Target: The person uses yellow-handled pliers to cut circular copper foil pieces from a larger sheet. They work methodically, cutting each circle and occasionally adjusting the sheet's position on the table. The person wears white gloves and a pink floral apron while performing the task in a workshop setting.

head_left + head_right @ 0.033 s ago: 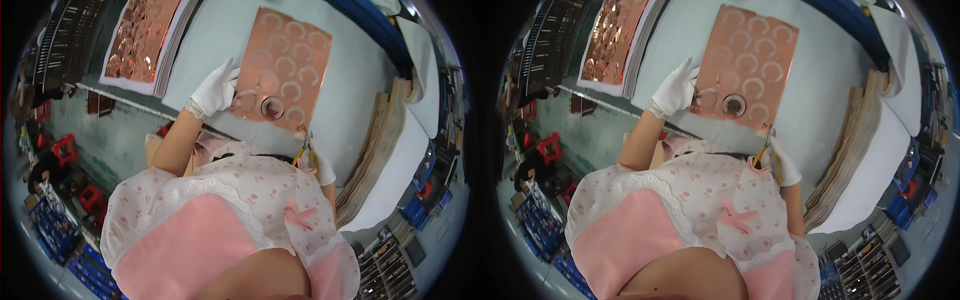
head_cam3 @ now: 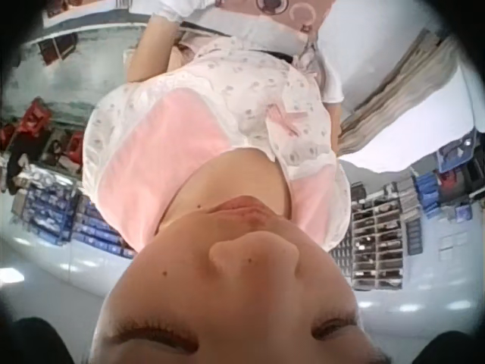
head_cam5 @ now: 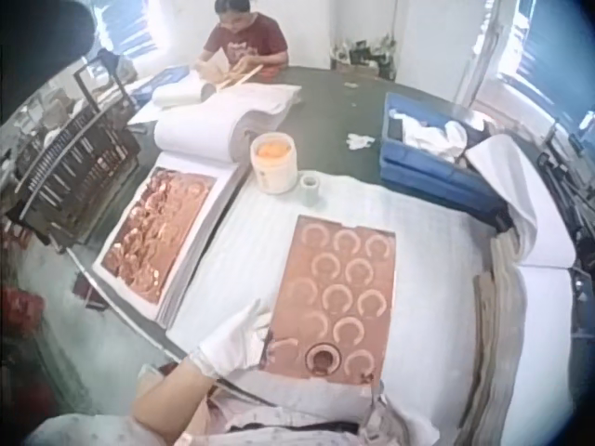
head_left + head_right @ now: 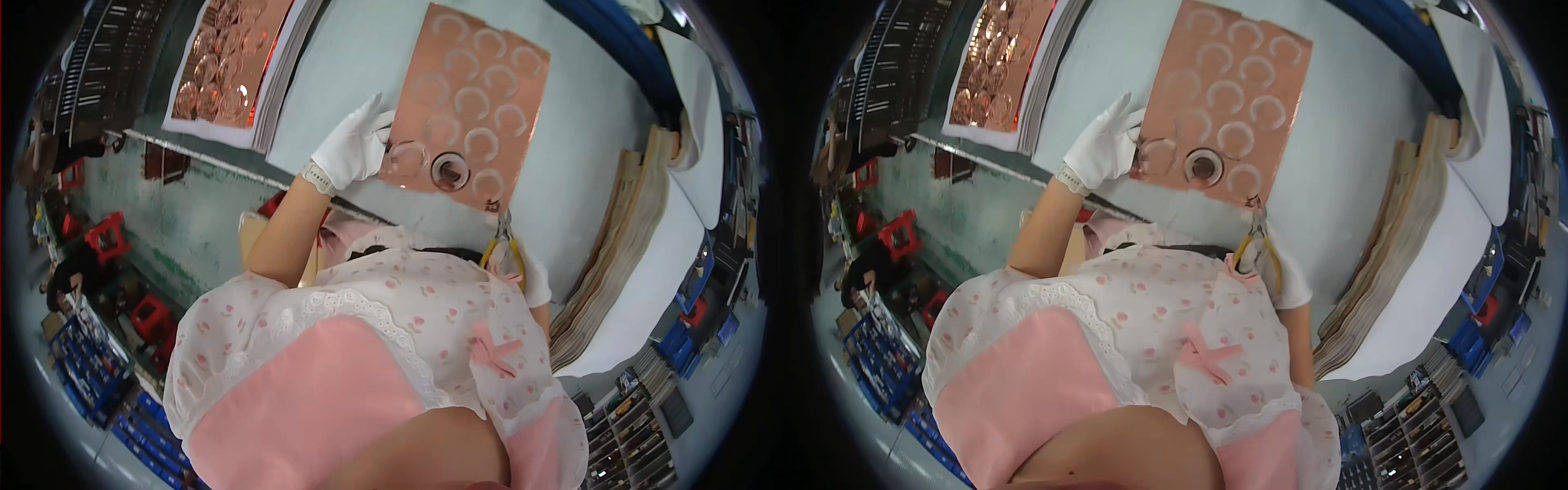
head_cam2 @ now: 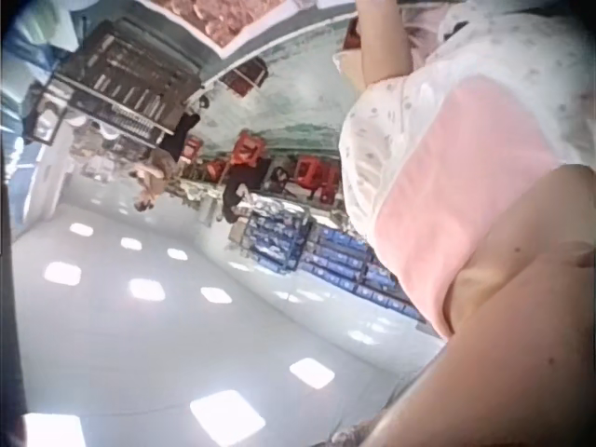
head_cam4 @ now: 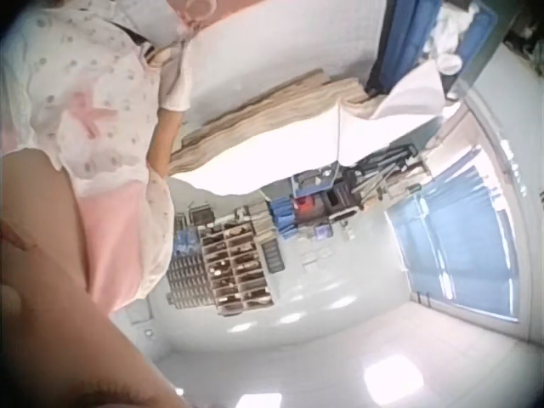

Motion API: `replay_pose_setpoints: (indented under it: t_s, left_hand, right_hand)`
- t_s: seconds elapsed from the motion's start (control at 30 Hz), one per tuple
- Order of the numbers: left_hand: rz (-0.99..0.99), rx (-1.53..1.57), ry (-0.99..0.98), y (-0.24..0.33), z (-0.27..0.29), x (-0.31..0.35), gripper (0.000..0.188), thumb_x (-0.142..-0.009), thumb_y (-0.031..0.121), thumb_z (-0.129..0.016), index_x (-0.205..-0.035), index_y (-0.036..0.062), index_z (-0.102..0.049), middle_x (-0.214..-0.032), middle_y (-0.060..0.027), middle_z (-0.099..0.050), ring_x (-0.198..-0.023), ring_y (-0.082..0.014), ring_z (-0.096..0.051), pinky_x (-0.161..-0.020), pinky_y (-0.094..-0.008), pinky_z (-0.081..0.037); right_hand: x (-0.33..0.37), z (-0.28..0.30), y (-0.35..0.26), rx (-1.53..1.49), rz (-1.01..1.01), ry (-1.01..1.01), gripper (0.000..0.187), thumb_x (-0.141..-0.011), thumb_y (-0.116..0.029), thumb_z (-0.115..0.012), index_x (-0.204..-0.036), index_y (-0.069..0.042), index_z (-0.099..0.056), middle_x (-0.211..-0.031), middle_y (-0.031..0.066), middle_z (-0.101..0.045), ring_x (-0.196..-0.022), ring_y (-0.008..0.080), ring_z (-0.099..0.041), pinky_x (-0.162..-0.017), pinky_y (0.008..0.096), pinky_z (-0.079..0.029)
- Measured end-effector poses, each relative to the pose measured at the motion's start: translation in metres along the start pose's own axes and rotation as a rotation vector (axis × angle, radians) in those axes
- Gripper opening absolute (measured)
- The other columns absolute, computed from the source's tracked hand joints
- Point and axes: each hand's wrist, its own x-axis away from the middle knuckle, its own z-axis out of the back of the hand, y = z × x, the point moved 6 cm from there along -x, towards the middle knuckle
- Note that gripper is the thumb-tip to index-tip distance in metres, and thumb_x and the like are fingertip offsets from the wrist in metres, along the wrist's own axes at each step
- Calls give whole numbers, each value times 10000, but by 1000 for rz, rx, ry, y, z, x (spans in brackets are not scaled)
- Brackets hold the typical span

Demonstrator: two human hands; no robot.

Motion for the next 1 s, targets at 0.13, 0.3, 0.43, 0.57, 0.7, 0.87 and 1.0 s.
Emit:
replay_pose_setpoints:
  t_s: [0.13,0.3,0.43,0.57,0.7,0.87,1.0]
  left_hand:
    - [-14,70,229,-23,10,27,662,-962,537,-359,-1354,6,-413,-1304,-165,-537,-1118,-316,-580,-881,-528,-490]
    - [11,36,294,-31,22,28,613,-980,464,-387,-1354,-22,-404,-1292,-159,-546,-1137,-330,-564,-881,-576,-479]
    - [-164,-385,198,-19,-13,24,481,-960,325,-512,-1353,55,-451,-1188,-147,-605,-1021,-274,-616,-836,-450,-528]
    - [-193,-1073,46,-30,4,-3,416,-916,238,-610,-1311,130,-535,-955,-72,-645,-761,-181,-614,-675,-319,-527]
    - [116,-736,229,-37,-34,-7,391,-892,237,-651,-1264,140,-579,-781,-5,-570,-598,-166,-515,-571,-290,-472]
    - [30,-847,161,-41,-49,-15,457,-844,264,-708,-1275,199,-570,-683,-14,-502,-531,-167,-459,-533,-273,-442]
    - [-383,-1298,-77,-33,-58,-15,480,-826,296,-724,-1264,185,-559,-681,-10,-507,-548,-138,-469,-547,-271,-439]
  right_hand:
    - [25,16,10,180,-10,126,447,-932,-216,-559,-1305,9,-459,-1220,102,-575,-1101,184,-554,-975,314,-410]
    - [26,-14,-7,218,27,-30,488,-858,-106,-640,-1295,13,-459,-1184,92,-587,-1034,159,-570,-916,285,-441]
    - [21,-11,-10,490,-5,13,452,-838,-92,-669,-1240,1,-485,-1100,71,-607,-929,133,-577,-839,265,-463]
    - [5,-72,-46,768,81,240,332,-862,-107,-654,-1144,-7,-508,-976,67,-629,-853,135,-591,-795,274,-481]
    - [-2,-68,-61,363,459,222,177,-902,-114,-610,-1021,-10,-532,-888,78,-638,-790,147,-618,-750,295,-502]
    - [6,-71,-35,817,237,112,207,-882,-188,-666,-926,-12,-564,-799,40,-608,-703,135,-611,-627,294,-488]
    - [-7,-94,-10,1349,194,46,320,-844,-294,-700,-896,4,-596,-742,83,-612,-641,152,-589,-605,299,-471]
